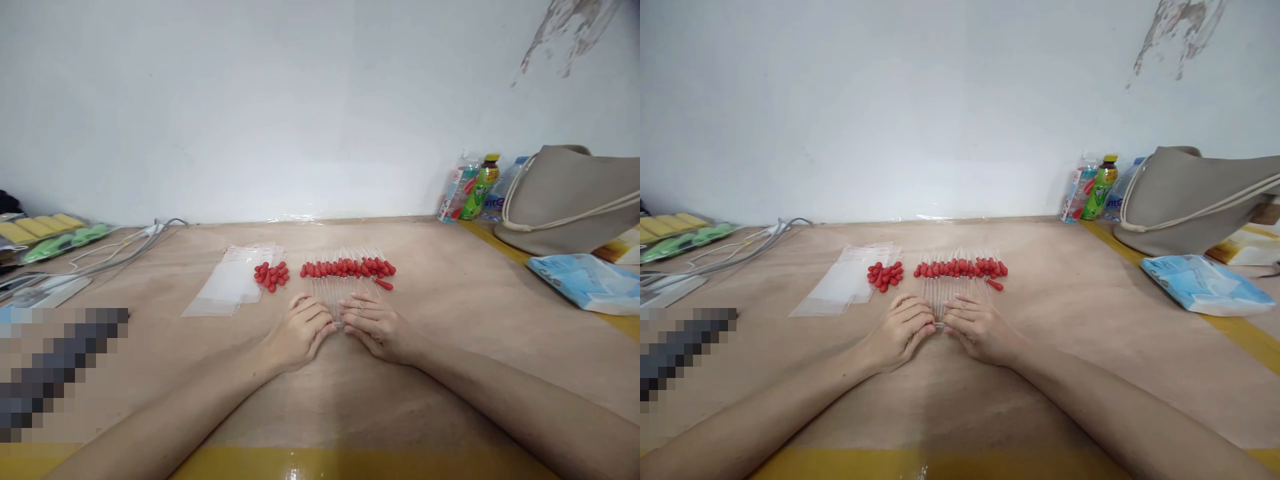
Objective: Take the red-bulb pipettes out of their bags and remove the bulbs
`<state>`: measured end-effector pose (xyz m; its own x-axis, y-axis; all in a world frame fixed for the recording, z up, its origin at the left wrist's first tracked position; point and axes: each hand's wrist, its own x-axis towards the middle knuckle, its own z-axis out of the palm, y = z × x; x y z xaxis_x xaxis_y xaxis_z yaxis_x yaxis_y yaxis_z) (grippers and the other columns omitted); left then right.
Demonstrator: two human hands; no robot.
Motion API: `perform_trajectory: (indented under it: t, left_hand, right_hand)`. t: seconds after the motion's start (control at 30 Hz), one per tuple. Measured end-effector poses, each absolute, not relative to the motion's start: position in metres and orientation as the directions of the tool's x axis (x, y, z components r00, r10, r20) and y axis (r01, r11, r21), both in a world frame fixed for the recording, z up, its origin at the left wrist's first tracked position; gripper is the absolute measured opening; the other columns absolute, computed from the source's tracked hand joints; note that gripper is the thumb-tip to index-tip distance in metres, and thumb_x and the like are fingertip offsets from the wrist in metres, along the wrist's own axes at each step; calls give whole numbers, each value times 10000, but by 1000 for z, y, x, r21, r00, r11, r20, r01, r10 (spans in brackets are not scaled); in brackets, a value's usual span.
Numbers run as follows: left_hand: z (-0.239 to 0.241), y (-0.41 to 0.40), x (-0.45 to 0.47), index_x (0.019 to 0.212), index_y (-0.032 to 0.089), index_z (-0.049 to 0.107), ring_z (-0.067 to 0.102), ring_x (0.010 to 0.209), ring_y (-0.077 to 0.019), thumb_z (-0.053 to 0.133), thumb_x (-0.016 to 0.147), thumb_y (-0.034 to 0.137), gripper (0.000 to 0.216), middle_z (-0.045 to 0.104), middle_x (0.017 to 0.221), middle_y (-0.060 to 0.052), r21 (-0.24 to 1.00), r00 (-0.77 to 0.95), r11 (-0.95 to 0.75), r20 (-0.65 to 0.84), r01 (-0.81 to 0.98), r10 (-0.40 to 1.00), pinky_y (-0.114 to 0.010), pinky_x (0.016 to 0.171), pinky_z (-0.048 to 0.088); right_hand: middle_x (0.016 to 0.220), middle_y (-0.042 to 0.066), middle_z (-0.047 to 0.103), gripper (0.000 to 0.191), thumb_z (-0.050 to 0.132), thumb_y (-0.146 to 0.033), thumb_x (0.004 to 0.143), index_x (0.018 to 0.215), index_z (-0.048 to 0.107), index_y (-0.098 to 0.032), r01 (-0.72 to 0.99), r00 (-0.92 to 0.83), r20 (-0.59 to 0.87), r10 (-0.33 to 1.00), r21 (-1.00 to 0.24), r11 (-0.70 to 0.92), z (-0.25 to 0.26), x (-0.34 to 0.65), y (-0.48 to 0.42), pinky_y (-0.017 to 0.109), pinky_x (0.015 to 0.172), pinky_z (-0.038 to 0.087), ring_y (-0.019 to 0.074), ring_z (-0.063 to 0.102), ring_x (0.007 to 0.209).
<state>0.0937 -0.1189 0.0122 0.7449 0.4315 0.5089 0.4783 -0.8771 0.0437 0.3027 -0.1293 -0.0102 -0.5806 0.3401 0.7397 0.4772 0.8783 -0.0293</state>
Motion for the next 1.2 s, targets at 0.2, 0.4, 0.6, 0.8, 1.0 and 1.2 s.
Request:
perform_trajectory:
  t: [0.2,0.4,0.6,0.8,1.0,1.2]
  left_hand:
    - [12,-119,92,848,172,559,541,896,-167,407,895,236,172,632,835,-28,90,754,-878,475,470,453,-364,896,325]
    - [9,-111,74,840,181,572,541,880,-159,440,882,208,141,636,877,-26,137,654,-844,573,518,494,-351,854,370]
    - [15,-84,48,906,198,633,541,838,-159,472,857,290,192,558,865,-47,314,349,-721,712,618,609,-299,752,460]
    - [22,-56,10,1007,149,636,507,960,-236,426,805,344,350,542,896,-88,495,-21,-326,574,805,819,-360,831,443]
    - [22,-47,-6,1009,188,550,564,647,-161,541,699,388,368,575,773,-6,662,-167,-141,379,737,910,-288,624,465]
    - [19,-50,0,753,192,523,572,609,-145,587,669,414,246,601,687,7,632,-116,-167,382,756,917,-249,578,446]
  right_hand:
    - [1019,77,661,204,512,-150,828,1011,602,-165,446,-577,747,331,-51,893,-15,308,-129,343,956,451,155,576,1032]
    - [1005,63,656,247,500,-142,833,1052,603,-188,521,-485,782,391,-100,847,-12,327,-124,348,916,451,168,564,1030]
    - [684,25,620,218,500,-253,838,979,662,-219,891,-218,770,600,-94,445,-9,340,-115,318,697,356,147,555,686]
    - [781,30,662,230,479,-165,773,947,630,-175,957,-119,727,676,-96,272,-9,338,-113,303,703,268,152,568,731]
    - [658,-1,639,129,481,-170,757,750,610,-180,947,-124,706,698,-125,295,-5,334,-116,295,693,238,124,542,636]
    - [665,9,645,165,467,-194,796,748,625,-190,923,-184,714,676,-111,368,-6,333,-116,305,703,231,129,536,652]
